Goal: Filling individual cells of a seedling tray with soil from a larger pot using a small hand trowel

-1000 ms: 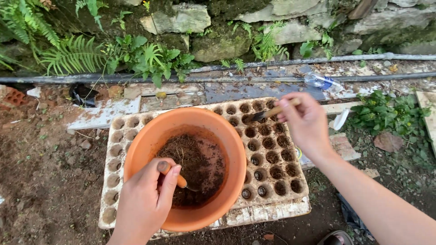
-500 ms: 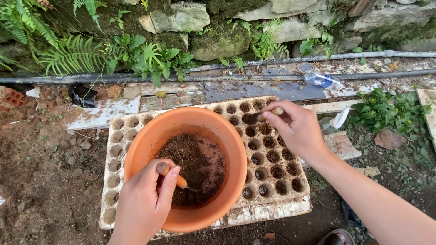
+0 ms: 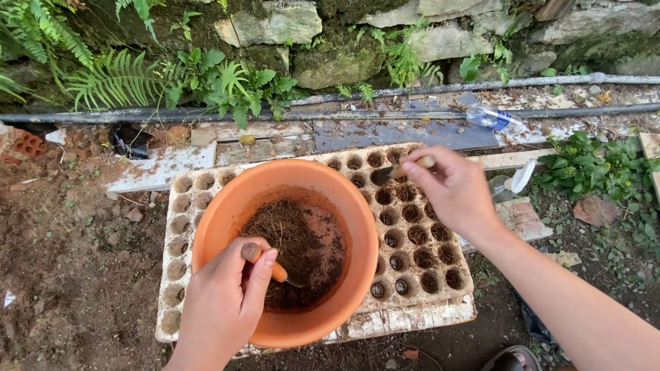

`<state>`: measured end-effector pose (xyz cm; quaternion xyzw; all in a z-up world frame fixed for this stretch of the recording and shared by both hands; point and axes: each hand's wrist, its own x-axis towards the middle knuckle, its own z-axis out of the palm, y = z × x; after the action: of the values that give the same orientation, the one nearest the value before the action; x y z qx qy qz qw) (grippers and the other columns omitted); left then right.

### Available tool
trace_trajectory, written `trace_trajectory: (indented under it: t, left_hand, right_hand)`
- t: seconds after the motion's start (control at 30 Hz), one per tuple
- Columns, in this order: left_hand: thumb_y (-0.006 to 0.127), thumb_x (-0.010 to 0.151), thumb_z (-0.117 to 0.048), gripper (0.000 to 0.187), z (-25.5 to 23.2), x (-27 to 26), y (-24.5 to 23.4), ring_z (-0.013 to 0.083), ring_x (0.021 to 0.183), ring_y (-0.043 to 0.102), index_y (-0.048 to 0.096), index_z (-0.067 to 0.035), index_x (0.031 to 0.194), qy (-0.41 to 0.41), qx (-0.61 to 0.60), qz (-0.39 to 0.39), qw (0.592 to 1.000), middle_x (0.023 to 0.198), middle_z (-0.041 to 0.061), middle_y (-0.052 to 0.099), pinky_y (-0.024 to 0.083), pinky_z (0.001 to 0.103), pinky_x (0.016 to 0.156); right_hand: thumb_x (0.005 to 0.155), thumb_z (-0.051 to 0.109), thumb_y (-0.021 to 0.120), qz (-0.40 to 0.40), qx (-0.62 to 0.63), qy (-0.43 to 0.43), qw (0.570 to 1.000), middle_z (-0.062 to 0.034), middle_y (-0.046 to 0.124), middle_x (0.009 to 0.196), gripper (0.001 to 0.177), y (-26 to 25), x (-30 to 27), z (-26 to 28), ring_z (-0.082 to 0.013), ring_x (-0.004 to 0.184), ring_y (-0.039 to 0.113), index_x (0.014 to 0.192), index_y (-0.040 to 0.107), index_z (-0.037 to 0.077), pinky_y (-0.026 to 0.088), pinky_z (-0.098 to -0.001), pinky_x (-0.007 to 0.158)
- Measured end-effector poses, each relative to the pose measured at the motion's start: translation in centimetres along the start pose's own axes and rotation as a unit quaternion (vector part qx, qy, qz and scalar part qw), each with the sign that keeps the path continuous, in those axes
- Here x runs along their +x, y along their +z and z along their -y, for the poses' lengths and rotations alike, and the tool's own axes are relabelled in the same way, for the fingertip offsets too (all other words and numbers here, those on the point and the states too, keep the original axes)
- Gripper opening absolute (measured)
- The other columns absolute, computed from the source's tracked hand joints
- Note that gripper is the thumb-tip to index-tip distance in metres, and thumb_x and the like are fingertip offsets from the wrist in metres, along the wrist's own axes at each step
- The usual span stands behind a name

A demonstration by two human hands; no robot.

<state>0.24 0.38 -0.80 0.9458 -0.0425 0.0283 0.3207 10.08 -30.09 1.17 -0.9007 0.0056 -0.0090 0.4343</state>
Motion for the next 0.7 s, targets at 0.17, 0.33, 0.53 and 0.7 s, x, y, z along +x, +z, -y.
trace_trajectory:
  t: [0.17, 0.33, 0.53, 0.7]
  left_hand:
    - [0.050, 0.100, -0.039, 0.028, 0.3, 0.5, 0.1, 0.0139, 0.054, 0.068, 0.070, -0.022, 0.090, -0.014, -0.003, 0.000, 1.000, 0.074, -0.014, 0.081, 0.052, 0.031, 0.060]
    - [0.051, 0.099, -0.039, 0.026, 0.3, 0.5, 0.3, 0.0124, 0.059, 0.071, 0.068, -0.020, 0.095, -0.027, -0.002, 0.022, 0.999, 0.078, -0.013, 0.084, 0.054, 0.030, 0.063]
    - [0.052, 0.098, -0.039, 0.026, 0.2, 0.5, 0.5, 0.0094, 0.052, 0.068, 0.069, -0.021, 0.090, -0.025, -0.018, 0.014, 0.999, 0.073, -0.014, 0.083, 0.053, 0.028, 0.057]
    - [0.057, 0.097, -0.038, 0.022, 0.2, 0.5, 0.8, 0.0091, 0.061, 0.072, 0.068, -0.020, 0.093, 0.057, -0.025, -0.043, 0.997, 0.069, -0.012, 0.082, 0.056, 0.028, 0.063]
  right_hand:
    - [0.099, 0.020, 0.061, -0.040, -0.014, -0.085, 0.996, -0.0003, 0.074, 0.074, 0.016, -0.7, 0.2, -0.3, -0.0082, 0.041, 0.039, 0.104, 0.071, 0.009, 0.028, -0.0239, 0.038]
    - [0.098, 0.023, 0.059, -0.004, -0.046, -0.028, 0.999, 0.0007, 0.079, 0.081, 0.018, -1.1, 0.4, -0.3, -0.0084, 0.033, 0.031, 0.105, 0.071, 0.011, 0.023, -0.0242, 0.031]
    - [0.101, 0.018, 0.062, -0.076, 0.001, -0.058, 0.995, 0.0004, 0.055, 0.065, 0.013, -1.8, 0.0, -0.6, -0.0093, 0.050, 0.036, 0.103, 0.072, 0.009, 0.027, -0.0247, 0.044]
    - [0.099, 0.017, 0.063, -0.053, -0.041, -0.075, 0.995, -0.0015, 0.066, 0.070, 0.015, -1.1, 0.6, -1.3, -0.0094, 0.042, 0.040, 0.107, 0.073, 0.009, 0.030, -0.0220, 0.037]
